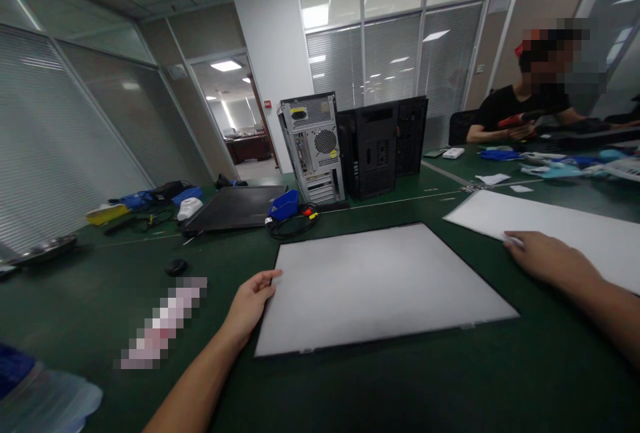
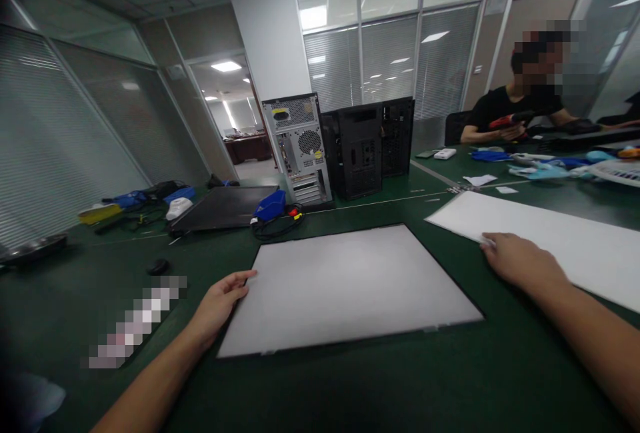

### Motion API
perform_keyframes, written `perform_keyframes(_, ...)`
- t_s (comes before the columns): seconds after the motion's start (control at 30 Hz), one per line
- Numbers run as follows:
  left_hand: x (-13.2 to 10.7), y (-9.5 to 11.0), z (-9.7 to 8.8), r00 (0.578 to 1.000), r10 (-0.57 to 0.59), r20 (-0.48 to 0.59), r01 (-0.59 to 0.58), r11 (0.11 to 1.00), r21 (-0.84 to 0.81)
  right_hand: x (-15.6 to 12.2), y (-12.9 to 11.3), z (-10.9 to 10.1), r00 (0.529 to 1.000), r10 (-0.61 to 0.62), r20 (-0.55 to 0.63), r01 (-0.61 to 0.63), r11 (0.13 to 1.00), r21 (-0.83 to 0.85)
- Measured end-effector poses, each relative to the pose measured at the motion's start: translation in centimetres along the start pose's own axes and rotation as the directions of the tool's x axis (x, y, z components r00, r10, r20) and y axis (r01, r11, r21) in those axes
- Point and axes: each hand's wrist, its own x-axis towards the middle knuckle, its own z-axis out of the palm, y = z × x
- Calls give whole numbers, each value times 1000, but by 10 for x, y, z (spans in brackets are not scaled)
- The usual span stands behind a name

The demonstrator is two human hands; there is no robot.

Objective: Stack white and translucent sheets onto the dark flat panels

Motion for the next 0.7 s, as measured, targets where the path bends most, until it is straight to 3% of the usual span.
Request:
perform_keyframes(0.17,0,-1,-1,1000,8,7,-8,1000,10,-4,-14,-17,999,24,34,-24,999,25)
perform_keyframes(0.27,0,-2,-1,1000,6,-1,-6,1000,8,-8,-36,-38,995,88,42,-90,995,41)
perform_keyframes(0.33,0,-2,-1,1000,6,-7,-6,1000,8,-11,-56,-51,997,55,47,-59,994,90)
perform_keyframes(0.5,-1,-1,-1,1000,-6,-9,7,1000,21,-26,-121,-66,975,-212,71,192,957,218)
perform_keyframes(0.7,-1,1,0,1000,-11,-16,11,1000,5,-52,-185,-77,805,-591,54,552,778,302)
